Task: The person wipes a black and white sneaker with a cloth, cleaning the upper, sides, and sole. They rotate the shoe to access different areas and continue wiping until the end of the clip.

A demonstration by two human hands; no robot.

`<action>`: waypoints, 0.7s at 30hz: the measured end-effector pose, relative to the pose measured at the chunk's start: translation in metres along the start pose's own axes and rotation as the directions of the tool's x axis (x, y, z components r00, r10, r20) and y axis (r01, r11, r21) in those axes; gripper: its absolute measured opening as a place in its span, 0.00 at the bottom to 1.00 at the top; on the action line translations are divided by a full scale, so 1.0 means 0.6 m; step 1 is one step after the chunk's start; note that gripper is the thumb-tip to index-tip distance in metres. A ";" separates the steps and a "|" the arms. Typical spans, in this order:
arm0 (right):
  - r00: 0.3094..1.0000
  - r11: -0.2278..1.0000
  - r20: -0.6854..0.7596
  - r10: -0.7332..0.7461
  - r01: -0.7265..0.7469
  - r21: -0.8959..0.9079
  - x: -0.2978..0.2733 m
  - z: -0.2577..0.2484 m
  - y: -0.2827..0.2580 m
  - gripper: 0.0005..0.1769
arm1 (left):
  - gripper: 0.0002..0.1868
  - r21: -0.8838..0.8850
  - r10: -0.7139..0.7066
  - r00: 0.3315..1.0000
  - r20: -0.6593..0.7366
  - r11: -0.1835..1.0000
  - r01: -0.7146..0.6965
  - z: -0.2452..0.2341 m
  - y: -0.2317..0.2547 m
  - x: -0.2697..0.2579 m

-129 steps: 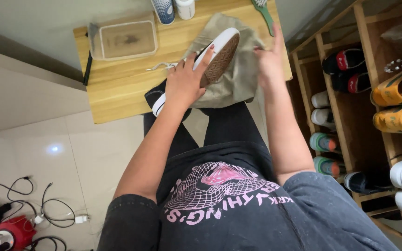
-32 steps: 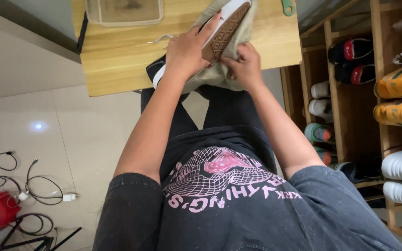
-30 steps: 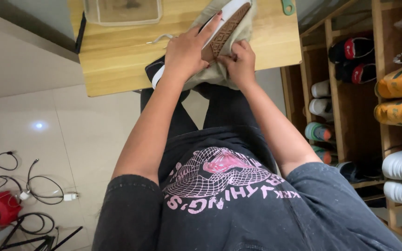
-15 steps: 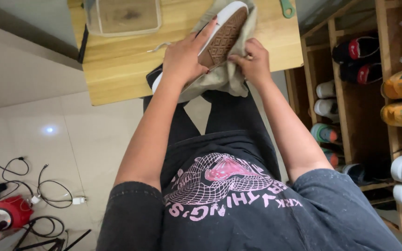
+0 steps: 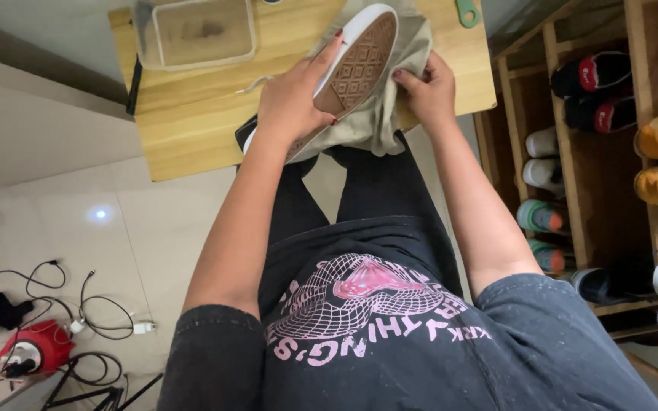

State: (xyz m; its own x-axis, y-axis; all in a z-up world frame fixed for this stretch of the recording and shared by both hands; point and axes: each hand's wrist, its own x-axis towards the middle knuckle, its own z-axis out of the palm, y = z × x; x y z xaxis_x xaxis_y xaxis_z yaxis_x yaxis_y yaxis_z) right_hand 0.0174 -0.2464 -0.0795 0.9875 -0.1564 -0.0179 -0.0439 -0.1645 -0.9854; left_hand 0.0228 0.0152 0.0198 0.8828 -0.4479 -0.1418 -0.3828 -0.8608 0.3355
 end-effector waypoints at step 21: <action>0.998 0.995 -0.019 0.057 -0.055 0.086 -0.013 0.000 0.004 0.06 | 0.67 -0.055 -0.042 0.998 0.042 0.997 0.044 -0.007 0.007 0.007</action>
State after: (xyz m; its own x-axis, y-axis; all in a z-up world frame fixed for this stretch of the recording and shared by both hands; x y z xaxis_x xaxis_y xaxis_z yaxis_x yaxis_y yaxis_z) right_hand 0.0094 -0.2452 -0.0816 0.9805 -0.1836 -0.0707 -0.0850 -0.0714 -0.9938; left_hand 0.0262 0.0108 0.0242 0.8857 -0.4213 -0.1949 -0.3278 -0.8649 0.3800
